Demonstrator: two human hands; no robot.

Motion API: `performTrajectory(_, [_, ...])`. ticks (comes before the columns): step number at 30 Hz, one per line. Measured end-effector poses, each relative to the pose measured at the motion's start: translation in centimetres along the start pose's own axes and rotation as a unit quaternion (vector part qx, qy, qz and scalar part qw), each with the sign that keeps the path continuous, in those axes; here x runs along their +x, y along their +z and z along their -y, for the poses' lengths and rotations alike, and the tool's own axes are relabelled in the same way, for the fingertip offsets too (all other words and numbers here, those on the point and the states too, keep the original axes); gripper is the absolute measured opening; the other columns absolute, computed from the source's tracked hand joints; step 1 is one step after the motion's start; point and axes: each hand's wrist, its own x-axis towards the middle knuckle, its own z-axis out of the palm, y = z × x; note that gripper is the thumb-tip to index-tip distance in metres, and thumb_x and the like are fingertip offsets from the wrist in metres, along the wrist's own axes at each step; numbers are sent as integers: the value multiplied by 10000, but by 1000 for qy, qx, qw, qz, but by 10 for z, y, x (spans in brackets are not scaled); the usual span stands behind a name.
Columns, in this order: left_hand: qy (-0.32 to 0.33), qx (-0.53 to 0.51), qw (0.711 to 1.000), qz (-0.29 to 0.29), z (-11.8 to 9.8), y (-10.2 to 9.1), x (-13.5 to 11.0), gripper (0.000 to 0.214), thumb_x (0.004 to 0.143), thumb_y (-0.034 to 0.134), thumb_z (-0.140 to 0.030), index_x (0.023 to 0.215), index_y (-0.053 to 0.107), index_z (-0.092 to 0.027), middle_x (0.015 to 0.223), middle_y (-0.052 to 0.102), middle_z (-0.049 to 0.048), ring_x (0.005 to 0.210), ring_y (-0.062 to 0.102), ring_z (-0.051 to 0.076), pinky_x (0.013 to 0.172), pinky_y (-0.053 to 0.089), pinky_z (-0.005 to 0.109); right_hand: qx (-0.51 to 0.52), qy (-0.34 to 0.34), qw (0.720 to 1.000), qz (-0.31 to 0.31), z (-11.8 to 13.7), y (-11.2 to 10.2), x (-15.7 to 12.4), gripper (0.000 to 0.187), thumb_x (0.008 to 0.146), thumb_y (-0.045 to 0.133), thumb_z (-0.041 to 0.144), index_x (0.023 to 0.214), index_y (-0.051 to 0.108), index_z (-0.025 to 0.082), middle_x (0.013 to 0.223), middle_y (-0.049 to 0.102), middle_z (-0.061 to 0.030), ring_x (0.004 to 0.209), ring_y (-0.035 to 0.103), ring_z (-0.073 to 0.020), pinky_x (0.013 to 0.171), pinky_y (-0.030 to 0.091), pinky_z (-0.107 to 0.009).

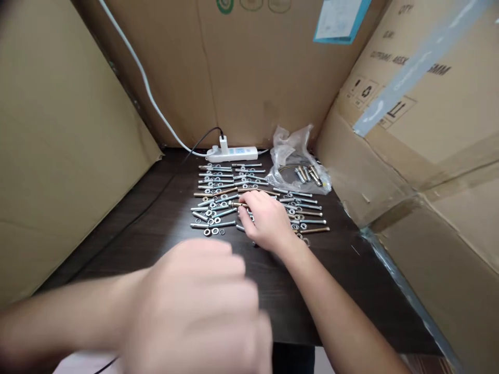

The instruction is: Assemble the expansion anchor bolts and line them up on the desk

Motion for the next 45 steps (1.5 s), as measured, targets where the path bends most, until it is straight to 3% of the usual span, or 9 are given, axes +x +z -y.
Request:
performTrajectory(2, [27, 16, 999, 30, 27, 19, 1, 371, 926, 347, -407, 756, 623, -226, 647, 600, 0, 589, 531, 133, 626, 445, 279, 2, 7, 1000, 4, 0, -2, -2, 137, 886, 467, 244, 931, 589, 200, 882, 654, -71, 832, 592, -225, 738, 453, -328])
performTrajectory(6, [-155, 12, 985, -70, 89, 42, -11, 217, 950, 334, -286, 927, 518, -174, 734, 565, -8, 615, 499, 101, 615, 407, 226, 10, 36, 999, 23, 0, -3, -6, 138, 886, 495, 251, 968, 593, 201, 933, 677, -62, 862, 620, -223, 779, 465, -335])
performTrajectory(9, [-175, 4, 983, -56, 109, 44, -20, 167, 928, 376, -248, 1050, 465, -176, 785, 570, -16, 644, 502, 96, 634, 405, 216, 37, 54, 997, 31, 1, 1, -9, 148, 887, 506, 253, 1003, 589, 213, 977, 687, -46, 889, 635, -216, 799, 472, -338])
performTrajectory(15, [-166, -15, 984, 65, 100, 35, -22, 189, 920, 405, -244, 1068, 508, -185, 877, 612, 1, 669, 527, 98, 640, 415, 220, 107, 53, 991, 52, 7, 10, -15, 168, 876, 515, 222, 1028, 587, 222, 973, 686, -26, 843, 643, -184, 776, 485, -308])
performTrajectory(23, [-127, -13, 991, 41, 113, 50, -31, 153, 905, 445, -236, 1044, 499, -203, 854, 577, -8, 622, 510, 97, 590, 396, 219, 164, 54, 982, 79, 8, 11, -17, 214, 879, 549, 257, 1086, 601, 247, 1044, 685, 1, 872, 645, -154, 748, 493, -265])
performTrajectory(28, [-117, -14, 992, 40, 116, 50, -32, 127, 918, 452, -245, 1036, 485, -211, 827, 574, -10, 623, 526, 109, 585, 405, 228, 180, 51, 980, 64, 6, 16, -18, 227, 862, 576, 259, 1085, 622, 248, 1056, 692, -2, 903, 647, -158, 749, 493, -254])
performTrajectory(35, [-127, -1, 991, 49, 116, 48, -33, 166, 942, 449, -279, 1093, 486, -222, 847, 598, -7, 657, 562, 122, 601, 421, 236, 179, 74, 981, 31, 9, 18, -17, 197, 810, 593, 207, 996, 655, 228, 900, 708, 8, 651, 601, -127, 605, 456, -239])
performTrajectory(40, [-101, 21, 994, 40, 114, 48, -32, 162, 944, 434, -264, 1087, 489, -210, 932, 603, 17, 686, 574, 128, 606, 424, 239, 204, 86, 974, 40, 11, 16, -17, 207, 825, 609, 275, 1021, 655, 225, 927, 706, -5, 650, 579, -128, 601, 443, -240])
performTrajectory(45, [-97, 30, 994, 42, 114, 47, -31, 156, 943, 433, -264, 1069, 504, -204, 937, 605, 18, 692, 574, 126, 613, 424, 241, 206, 102, 973, 28, 11, 19, -17, 158, 817, 603, 255, 959, 660, 216, 813, 690, 6, 577, 529, -112, 558, 415, -228])
